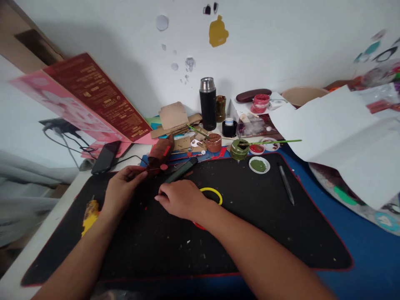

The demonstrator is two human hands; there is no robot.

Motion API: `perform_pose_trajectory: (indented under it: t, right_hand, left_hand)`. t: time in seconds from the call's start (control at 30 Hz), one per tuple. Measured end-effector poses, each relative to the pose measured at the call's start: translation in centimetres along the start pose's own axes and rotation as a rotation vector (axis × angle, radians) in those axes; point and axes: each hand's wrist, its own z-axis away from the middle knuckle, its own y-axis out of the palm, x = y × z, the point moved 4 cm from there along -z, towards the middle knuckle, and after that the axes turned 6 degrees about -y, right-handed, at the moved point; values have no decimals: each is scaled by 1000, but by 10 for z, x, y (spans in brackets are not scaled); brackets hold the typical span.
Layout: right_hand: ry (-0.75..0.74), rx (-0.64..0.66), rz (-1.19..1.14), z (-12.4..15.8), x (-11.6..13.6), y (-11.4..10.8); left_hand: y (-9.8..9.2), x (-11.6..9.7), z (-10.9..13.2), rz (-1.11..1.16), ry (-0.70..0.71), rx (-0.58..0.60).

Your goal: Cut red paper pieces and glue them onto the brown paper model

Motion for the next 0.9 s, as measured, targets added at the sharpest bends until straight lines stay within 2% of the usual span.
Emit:
perform_pose_trajectory:
  t: [0.13, 0.33, 0.57, 0.9]
  right_hand:
    - [35, 0, -37, -6, -1, -2]
    - [65, 33, 25, -18, -1, -6]
    - [79, -25, 15, -30, -6, -2]
    - [96, -77, -32, -32, -10, 3]
  left_hand:
    - [1, -2, 1, -3, -4, 10]
    - [0, 0, -1, -26, 16, 11]
    - [-1, 3, -2, -44, 32, 13]
    - [-1, 4, -3, -59, 40, 17]
